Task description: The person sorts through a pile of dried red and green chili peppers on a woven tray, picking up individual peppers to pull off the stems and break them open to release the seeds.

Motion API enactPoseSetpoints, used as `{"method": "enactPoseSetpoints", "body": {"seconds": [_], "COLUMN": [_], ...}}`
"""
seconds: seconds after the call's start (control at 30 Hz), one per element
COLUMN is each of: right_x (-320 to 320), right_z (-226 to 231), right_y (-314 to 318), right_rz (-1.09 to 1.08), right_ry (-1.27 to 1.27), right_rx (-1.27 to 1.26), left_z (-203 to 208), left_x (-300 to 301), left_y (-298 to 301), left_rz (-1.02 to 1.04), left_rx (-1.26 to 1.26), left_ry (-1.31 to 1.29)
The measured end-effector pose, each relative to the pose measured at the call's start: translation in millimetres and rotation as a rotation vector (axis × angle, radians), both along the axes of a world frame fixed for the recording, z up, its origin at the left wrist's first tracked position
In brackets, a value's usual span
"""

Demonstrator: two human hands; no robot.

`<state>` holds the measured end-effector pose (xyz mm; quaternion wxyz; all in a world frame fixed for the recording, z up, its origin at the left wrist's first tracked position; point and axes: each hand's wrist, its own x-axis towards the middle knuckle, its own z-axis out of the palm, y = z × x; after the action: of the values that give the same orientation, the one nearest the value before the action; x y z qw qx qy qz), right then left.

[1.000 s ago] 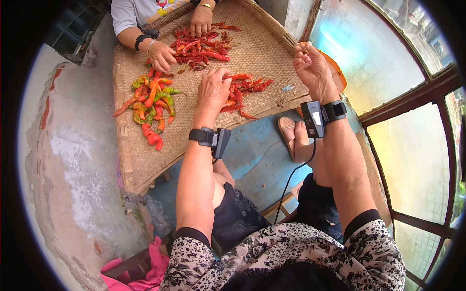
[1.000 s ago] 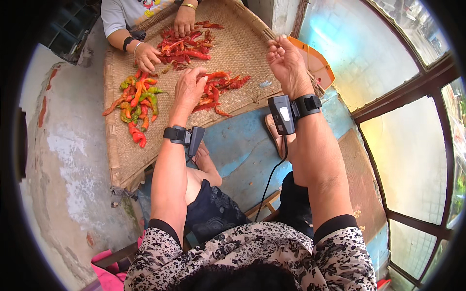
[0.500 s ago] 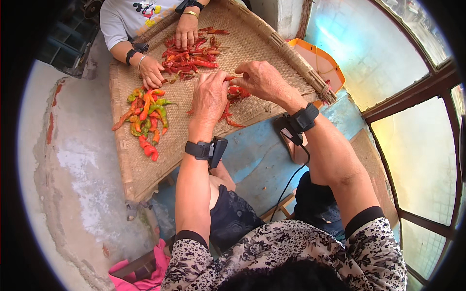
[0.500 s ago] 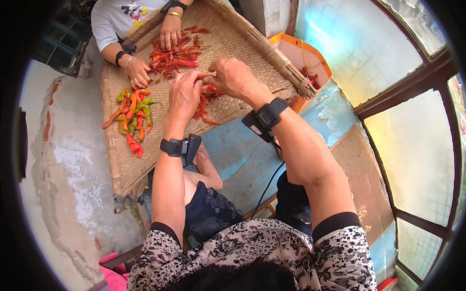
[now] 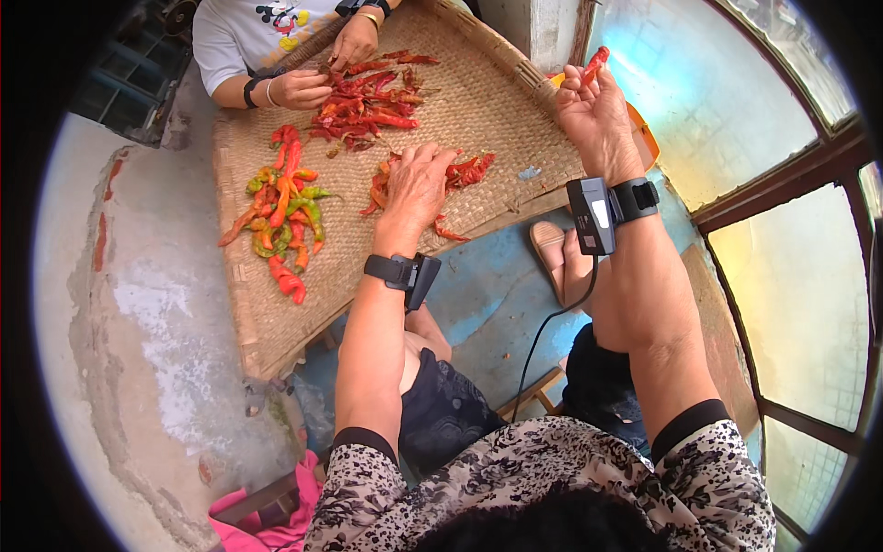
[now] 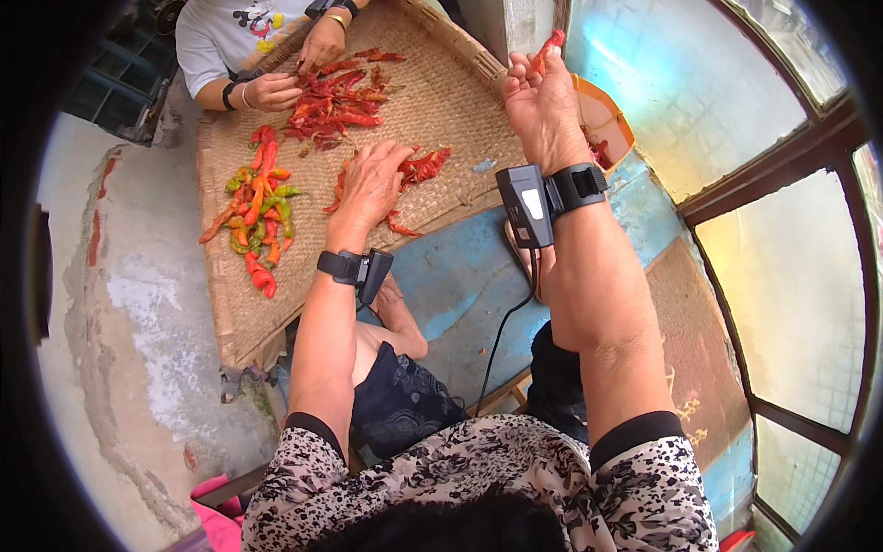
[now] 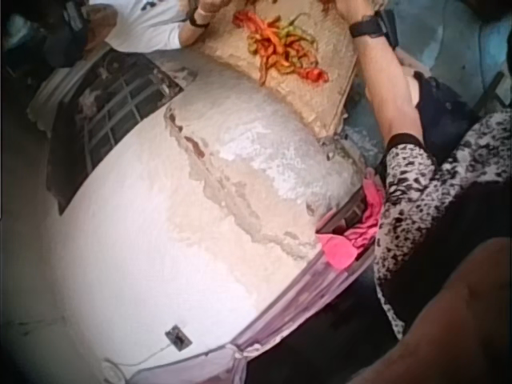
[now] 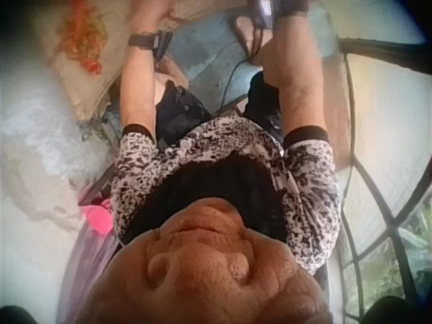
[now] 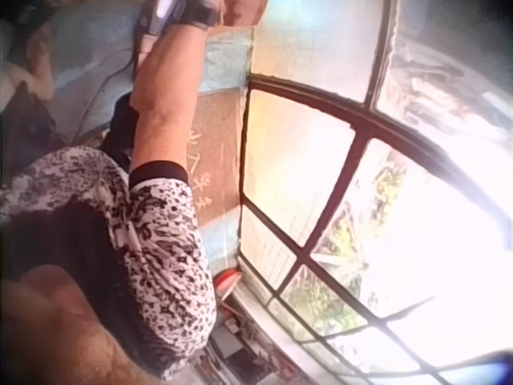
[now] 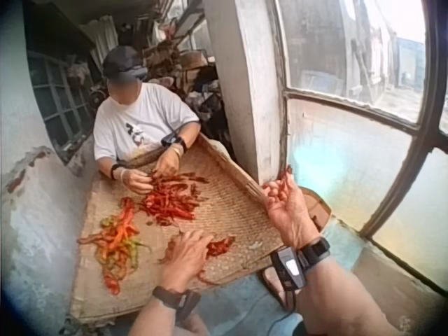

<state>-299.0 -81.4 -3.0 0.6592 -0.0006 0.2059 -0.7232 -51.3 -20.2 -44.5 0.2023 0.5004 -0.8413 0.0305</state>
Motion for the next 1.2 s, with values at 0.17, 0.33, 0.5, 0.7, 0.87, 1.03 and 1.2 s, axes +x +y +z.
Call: {"method": "enactPoseSetpoints", "body": {"seconds": [0.17, 0.33, 0.5, 0.7, 0.87, 1.03, 1.2], "right_x": [11, 36, 68, 83, 70, 20, -28], "right_z": [0, 5, -14, -20, -6, 9, 7], "right_y": [6, 24, 28, 21, 17, 7, -6], "right_rz": [0.248, 0.445, 0.454, 0.578, 0.465, 0.042, -0.503], "right_ry": [0.210, 0.969, 1.572, 1.345, 1.024, 0.898, 1.339], "right_rx": [-0.046, -0.266, -0.415, -0.417, -0.295, -0.211, -0.161], "left_z": [-1, 17, 29, 33, 29, 20, 4], "left_x": [-3, -10, -12, -17, -13, -10, -25], "left_y": [-8, -6, -5, 2, 4, 7, 17], "left_rz": [0.076, 0.059, 0.114, 0.128, 0.101, 0.069, 0.056], "left_rx": [0.142, 0.108, 0.103, 0.231, 0.141, 0.258, 0.132], "left_ry": [-0.057, 0.215, 0.596, 0.628, 0.775, 0.366, 0.001]}}
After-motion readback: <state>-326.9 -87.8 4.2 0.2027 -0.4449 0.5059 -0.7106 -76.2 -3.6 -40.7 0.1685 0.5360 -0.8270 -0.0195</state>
